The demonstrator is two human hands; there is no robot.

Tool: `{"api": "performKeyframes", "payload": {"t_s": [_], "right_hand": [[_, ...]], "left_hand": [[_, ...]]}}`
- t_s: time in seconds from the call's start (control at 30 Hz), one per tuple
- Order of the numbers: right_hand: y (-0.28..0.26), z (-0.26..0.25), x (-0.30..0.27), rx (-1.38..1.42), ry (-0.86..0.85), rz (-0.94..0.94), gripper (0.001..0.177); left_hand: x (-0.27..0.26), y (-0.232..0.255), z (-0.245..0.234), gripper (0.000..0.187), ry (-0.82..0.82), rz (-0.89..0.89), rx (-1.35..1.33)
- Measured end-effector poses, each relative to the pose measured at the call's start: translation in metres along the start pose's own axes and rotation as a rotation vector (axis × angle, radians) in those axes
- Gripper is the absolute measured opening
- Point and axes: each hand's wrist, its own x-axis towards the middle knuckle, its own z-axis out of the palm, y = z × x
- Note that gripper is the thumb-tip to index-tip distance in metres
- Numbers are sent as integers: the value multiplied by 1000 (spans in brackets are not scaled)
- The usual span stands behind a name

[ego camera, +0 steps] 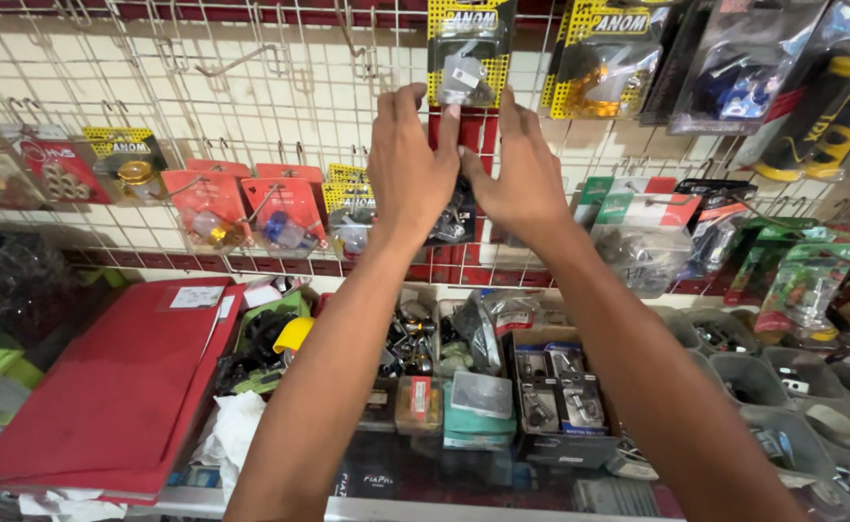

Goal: The person takes several packaged motorcycle parts from a counter and hangs them individually onto a wire display rack by their retail tabs.

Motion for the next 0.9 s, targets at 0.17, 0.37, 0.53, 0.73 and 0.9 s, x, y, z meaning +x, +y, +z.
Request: {"api": "performKeyframes", "payload": {"t_s": [0.17,0.37,0.53,0.73,0.9], "right_hand": [[-18,-20,-32,34,-39,57,84],[-12,-51,-118,1,90,-79,73],[-16,-82,-179,-84,188,25,70],[-1,-129,-224,-94,104,7,67],[22,-179,-306,-19,123,340,67]], "left_hand": [[-34,25,-20,36,31,100,43],[-88,56,-38,31,-194,44,43],[-126,78,-30,66,-263,180,171],[-142,102,-17,51,-363,256,167],[-222,158,21,45,-407,327,-154]]}}
